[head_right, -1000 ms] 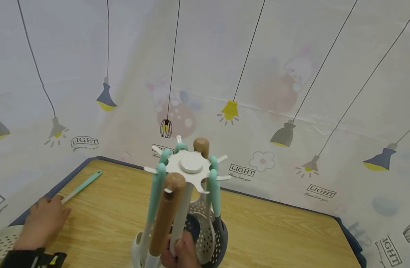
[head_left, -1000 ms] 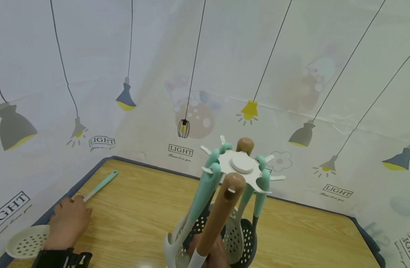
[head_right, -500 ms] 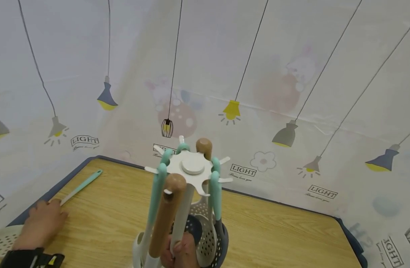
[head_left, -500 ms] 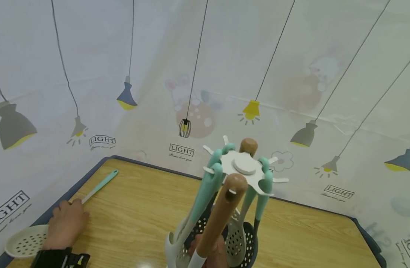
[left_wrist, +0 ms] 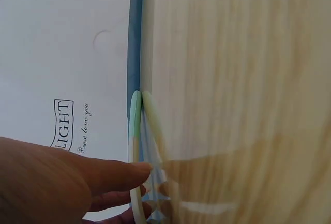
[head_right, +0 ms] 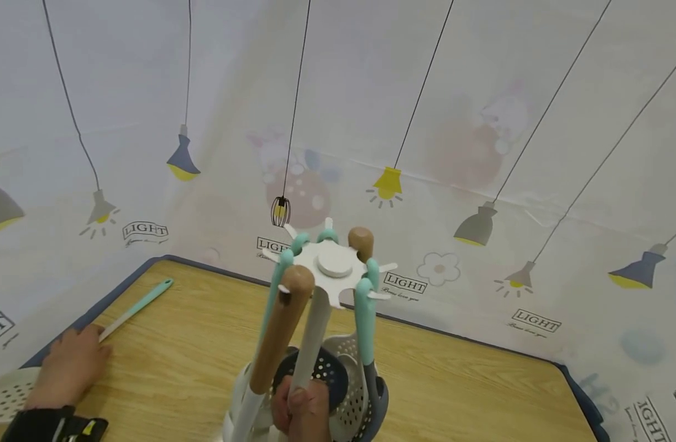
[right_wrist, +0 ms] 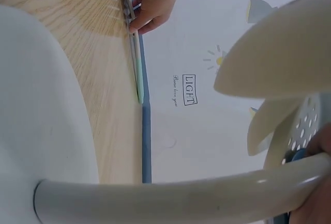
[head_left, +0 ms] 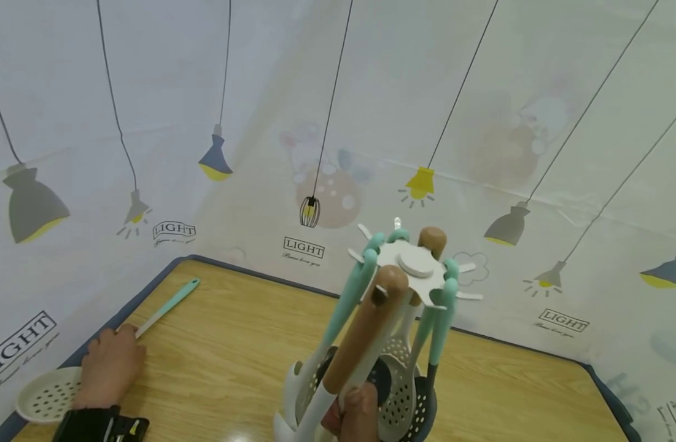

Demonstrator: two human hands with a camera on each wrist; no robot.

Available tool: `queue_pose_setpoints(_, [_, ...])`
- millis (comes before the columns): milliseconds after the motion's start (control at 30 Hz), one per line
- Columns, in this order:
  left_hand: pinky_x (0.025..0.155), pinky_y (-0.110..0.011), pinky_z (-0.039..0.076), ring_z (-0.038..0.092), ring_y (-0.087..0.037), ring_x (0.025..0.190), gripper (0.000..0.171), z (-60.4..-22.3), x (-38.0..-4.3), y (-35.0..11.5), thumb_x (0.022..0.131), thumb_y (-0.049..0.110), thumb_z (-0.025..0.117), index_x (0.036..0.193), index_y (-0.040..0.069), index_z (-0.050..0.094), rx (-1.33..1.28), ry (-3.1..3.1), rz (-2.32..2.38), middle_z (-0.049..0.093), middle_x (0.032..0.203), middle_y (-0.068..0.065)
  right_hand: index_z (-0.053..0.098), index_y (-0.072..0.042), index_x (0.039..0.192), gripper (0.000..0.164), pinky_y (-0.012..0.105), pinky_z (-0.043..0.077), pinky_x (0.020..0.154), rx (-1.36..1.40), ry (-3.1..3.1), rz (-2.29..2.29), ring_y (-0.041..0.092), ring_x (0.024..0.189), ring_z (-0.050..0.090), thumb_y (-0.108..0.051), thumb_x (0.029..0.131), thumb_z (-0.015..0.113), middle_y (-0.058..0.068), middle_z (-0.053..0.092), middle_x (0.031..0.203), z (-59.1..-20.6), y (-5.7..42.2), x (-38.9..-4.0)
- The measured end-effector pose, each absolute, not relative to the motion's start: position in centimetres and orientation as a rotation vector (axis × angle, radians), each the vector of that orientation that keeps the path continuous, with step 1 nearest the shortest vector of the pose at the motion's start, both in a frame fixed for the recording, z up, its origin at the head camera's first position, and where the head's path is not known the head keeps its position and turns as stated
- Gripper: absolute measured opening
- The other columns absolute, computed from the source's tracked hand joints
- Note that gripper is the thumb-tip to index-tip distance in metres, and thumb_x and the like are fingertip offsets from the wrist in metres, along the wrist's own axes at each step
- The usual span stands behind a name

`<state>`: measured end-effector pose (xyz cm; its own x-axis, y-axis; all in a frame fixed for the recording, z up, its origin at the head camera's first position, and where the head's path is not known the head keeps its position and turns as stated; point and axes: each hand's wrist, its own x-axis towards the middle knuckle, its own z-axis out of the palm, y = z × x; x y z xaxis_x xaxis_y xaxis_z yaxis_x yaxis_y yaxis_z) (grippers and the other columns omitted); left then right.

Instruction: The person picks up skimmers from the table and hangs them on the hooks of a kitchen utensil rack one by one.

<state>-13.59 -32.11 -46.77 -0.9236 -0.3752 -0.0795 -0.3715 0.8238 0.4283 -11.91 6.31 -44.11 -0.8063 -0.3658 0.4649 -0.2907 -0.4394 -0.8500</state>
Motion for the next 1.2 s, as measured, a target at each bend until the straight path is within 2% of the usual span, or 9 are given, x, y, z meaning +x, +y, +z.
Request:
queue_pose_setpoints(100, [0.081,-0.065,0.044,0.049,-0.062,0.103,0.045,-46.8,-13.8,-32.1,0.098,0.010,0.056,0.128,-0.022,0.047,0.640,-2.962,-0.705,0.049,0.111,-0.045,0.027,0.000,0.066,0.074,0.035,0.014,0.032,-0.972,1.661,-2.472,0.025,0.041,0.016,-0.063,0.103,0.039,0.017,0.020,0.053,-43.9,6.1,-12.1])
queue_pose_setpoints(233, [0.074,-0.055,0.046,0.056,-0.051,0.094,0.041,-46.9,-14.0,-32.4,0.099,0.013,0.057,0.122,-0.020,0.052,0.651,-2.937,-0.737,0.054,0.101,-0.038,0.028,0.003,0.066,0.073,0.036,0.015,0.031,-0.929,1.737,-2.506,0.027,0.040,0.017,-0.059,0.105,0.037,0.018,0.021,0.052,-43.5,5.8,-12.0])
queue_pose_setpoints(333, [0.071,-0.050,0.046,0.056,-0.045,0.089,0.040,-47.0,-14.1,-32.6,0.099,0.013,0.058,0.120,-0.020,0.053,0.635,-2.933,-0.767,0.055,0.097,-0.035,0.029,0.002,0.066,0.072,0.030,0.019,0.031,-0.896,1.831,-2.505,0.024,0.040,0.019,-0.057,0.107,0.035,0.019,0.022,0.050,-43.2,5.6,-11.9])
queue_pose_setpoints(467, [0.072,-0.051,0.045,0.056,-0.046,0.090,0.039,-47.2,-14.1,-32.7,0.098,0.012,0.059,0.120,-0.020,0.054,0.612,-2.915,-0.793,0.055,0.098,-0.036,0.028,0.002,0.065,0.071,0.022,0.022,0.030,-0.989,1.885,-2.513,0.022,0.037,0.019,-0.053,0.109,0.031,0.019,0.021,0.047,-43.2,5.4,-12.2])
queue_pose_setpoints(567, [0.072,-0.050,0.045,0.056,-0.046,0.090,0.039,-47.2,-14.1,-32.8,0.098,0.012,0.059,0.121,-0.019,0.053,0.604,-2.907,-0.806,0.056,0.098,-0.035,0.028,0.003,0.064,0.070,0.022,0.021,0.028,-1.015,1.911,-2.543,0.020,0.036,0.018,-0.050,0.109,0.032,0.019,0.020,0.047,-43.4,5.2,-12.5])
queue_pose_setpoints(700, [0.066,-0.042,0.043,0.056,-0.039,0.082,0.039,-47.3,-14.1,-32.9,0.098,0.012,0.059,0.120,-0.020,0.054,0.600,-2.898,-0.809,0.058,0.093,-0.031,0.029,0.003,0.064,0.068,0.019,0.023,0.028,-0.999,1.946,-2.584,0.019,0.035,0.019,-0.047,0.110,0.034,0.019,0.021,0.046,-43.6,5.1,-12.8])
queue_pose_setpoints(833, [0.060,-0.036,0.039,0.054,-0.033,0.076,0.038,-47.5,-14.3,-32.7,0.097,0.011,0.059,0.119,-0.020,0.056,0.602,-2.883,-0.814,0.059,0.088,-0.028,0.030,0.005,0.063,0.068,0.020,0.023,0.028,-0.994,1.957,-2.618,0.024,0.035,0.019,-0.045,0.110,0.037,0.019,0.021,0.046,-43.5,5.2,-13.0])
queue_pose_setpoints(1067, [0.055,-0.032,0.038,0.053,-0.027,0.068,0.032,-47.9,-14.4,-32.4,0.098,0.012,0.060,0.113,-0.017,0.058,0.567,-2.902,-0.821,0.061,0.082,-0.023,0.030,0.007,0.063,0.068,0.025,0.023,0.028,-0.798,1.983,-2.677,0.023,0.039,0.021,-0.042,0.108,0.046,0.017,0.024,0.049,-43.3,5.4,-13.3])
queue_pose_setpoints(1200, [0.053,-0.031,0.036,0.051,-0.024,0.064,0.031,-47.7,-14.4,-32.1,0.099,0.012,0.058,0.114,-0.015,0.058,0.544,-2.895,-0.824,0.060,0.077,-0.019,0.031,0.006,0.063,0.067,0.025,0.022,0.028,-0.852,2.019,-2.696,0.022,0.038,0.021,-0.042,0.108,0.044,0.016,0.024,0.050,-43.5,5.5,-13.6])
